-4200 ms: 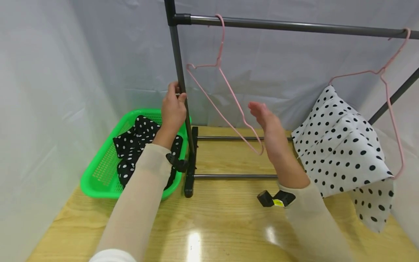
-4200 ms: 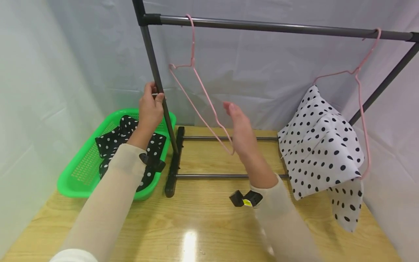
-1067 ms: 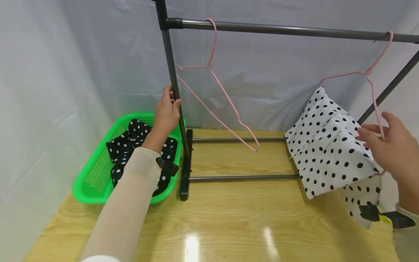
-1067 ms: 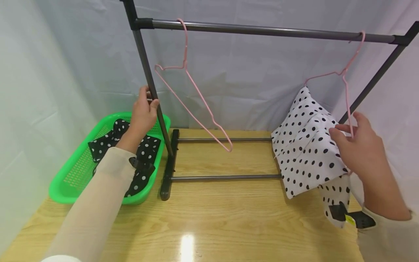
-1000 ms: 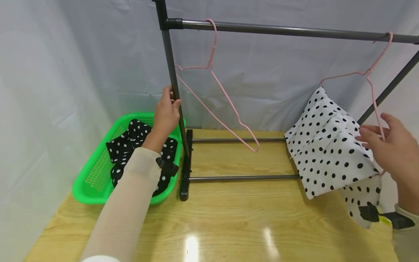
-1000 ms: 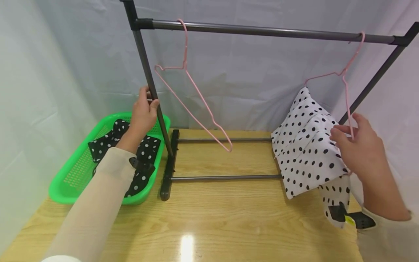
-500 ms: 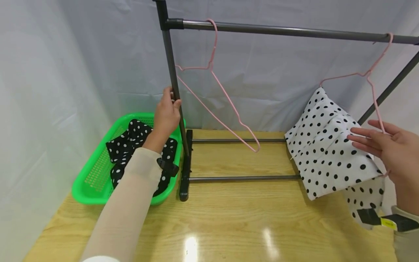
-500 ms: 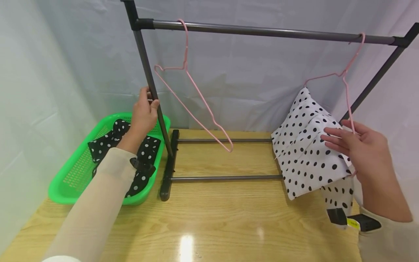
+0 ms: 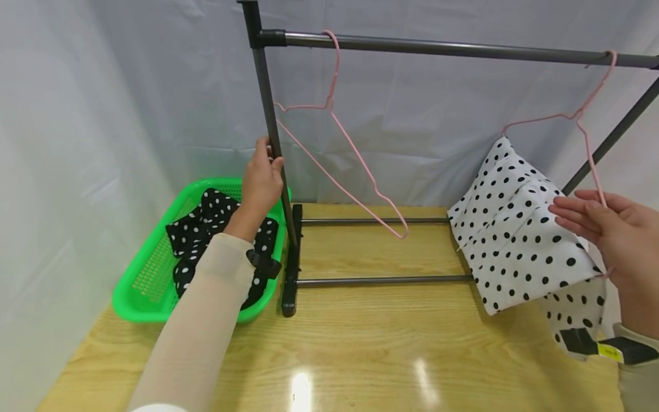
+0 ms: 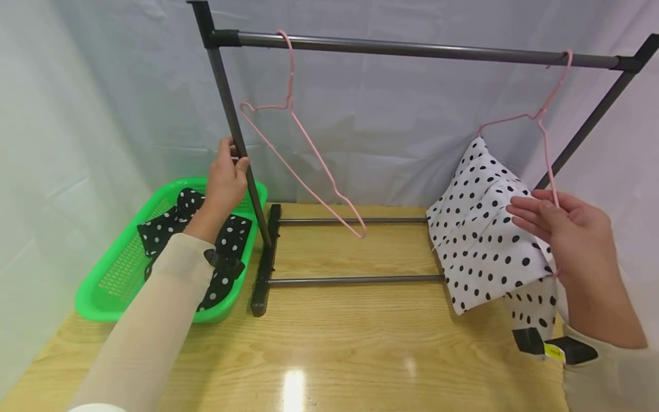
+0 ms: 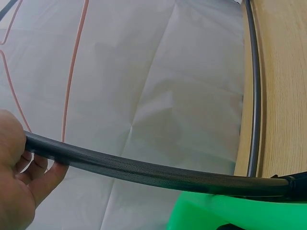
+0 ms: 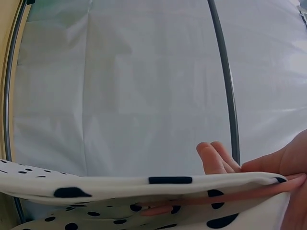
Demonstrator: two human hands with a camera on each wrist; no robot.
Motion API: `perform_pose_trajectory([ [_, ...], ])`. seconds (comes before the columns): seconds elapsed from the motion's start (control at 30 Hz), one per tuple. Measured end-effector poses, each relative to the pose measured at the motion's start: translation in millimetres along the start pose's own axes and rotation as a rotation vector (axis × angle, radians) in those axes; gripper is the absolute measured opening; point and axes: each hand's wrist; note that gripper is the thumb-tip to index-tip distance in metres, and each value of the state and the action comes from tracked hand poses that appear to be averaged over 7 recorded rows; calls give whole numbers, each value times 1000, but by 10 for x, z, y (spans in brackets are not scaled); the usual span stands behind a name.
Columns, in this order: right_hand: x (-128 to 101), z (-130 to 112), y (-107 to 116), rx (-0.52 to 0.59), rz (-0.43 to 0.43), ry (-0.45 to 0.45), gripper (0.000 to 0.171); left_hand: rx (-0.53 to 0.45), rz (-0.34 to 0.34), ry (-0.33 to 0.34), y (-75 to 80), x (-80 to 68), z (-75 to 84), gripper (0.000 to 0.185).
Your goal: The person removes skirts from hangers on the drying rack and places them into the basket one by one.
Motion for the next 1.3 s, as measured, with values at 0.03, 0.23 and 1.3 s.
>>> perform_pose_trajectory([
  [0.03,-1,0,-6,2,3,2,20,-1,-1,2,1,-1,-1,41],
  [0.23,-8,-4,-29,32,7,23,20,-3,-4,5,5,-4,2,42],
  [1.3,-50,-35,-77,86,-10,75,22,1,4,-11,-3,-31,20,41],
])
Point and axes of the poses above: each hand's wrist, its own x-axis towards the middle knuckle, its own y-axis out of the back of the hand, z = x × y, and after that the axes turned 2 degrees about y, right-handed
